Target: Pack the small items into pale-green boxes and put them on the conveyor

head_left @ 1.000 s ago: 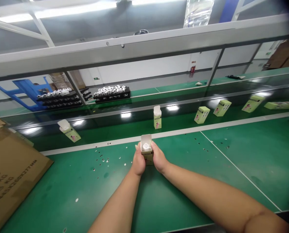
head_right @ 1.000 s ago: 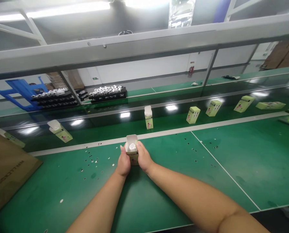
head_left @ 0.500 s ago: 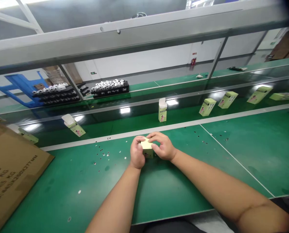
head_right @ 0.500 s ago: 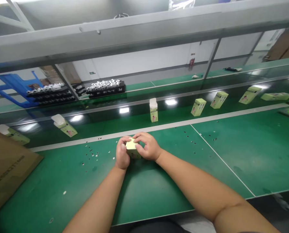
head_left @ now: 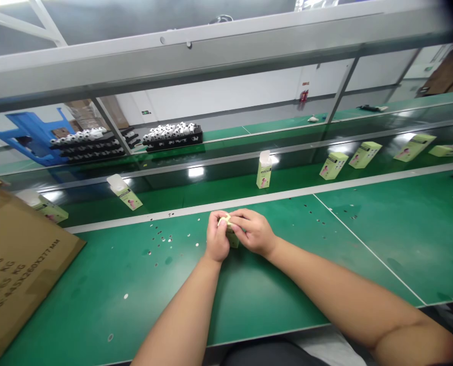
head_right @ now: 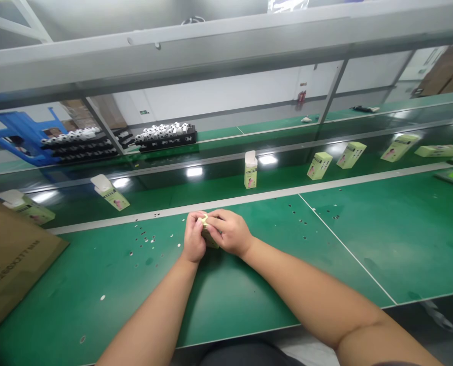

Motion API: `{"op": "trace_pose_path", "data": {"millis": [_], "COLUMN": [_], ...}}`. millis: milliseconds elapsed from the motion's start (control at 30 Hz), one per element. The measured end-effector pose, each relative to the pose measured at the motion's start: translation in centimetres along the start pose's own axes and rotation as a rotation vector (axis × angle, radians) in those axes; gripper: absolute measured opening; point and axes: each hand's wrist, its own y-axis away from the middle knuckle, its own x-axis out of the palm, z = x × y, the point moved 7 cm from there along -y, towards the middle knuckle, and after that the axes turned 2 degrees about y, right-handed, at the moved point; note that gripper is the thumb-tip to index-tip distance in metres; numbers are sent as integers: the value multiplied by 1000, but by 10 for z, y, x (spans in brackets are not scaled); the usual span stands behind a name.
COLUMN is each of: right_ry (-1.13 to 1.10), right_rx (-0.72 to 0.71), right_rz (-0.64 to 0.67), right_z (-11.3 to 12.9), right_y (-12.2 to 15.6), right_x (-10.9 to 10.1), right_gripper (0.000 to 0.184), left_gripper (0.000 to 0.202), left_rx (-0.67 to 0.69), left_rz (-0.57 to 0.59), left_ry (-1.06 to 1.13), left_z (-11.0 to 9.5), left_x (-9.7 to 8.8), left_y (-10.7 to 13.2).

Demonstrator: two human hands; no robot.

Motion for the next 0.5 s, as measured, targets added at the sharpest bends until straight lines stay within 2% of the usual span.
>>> {"op": "trace_pose_path", "data": {"millis": [167, 267, 333, 433, 500], "right_ry": [69, 20, -48, -103, -84], "right_rx": [-21, 68, 134, 283, 445], "right_rz": [102, 119, 143, 211, 287], "right_z": [6, 5, 3, -21, -60], "right_y": [14, 22, 25, 23, 21], "right_x": [14, 20, 20, 7, -15], "right_gripper": [43, 48, 50, 50, 50], "left_gripper": [13, 16, 26, 43, 45], "left_rx": [-81, -79, -81, -140, -200], "left_rz": [-24, 24, 55, 54, 41], "left_ry": [109, 77, 64, 26, -20], "left_z": [3, 1, 4, 19, 31], "left_x": [-2, 2, 3, 2, 0], "left_y": [0, 0, 0, 0, 0]}}
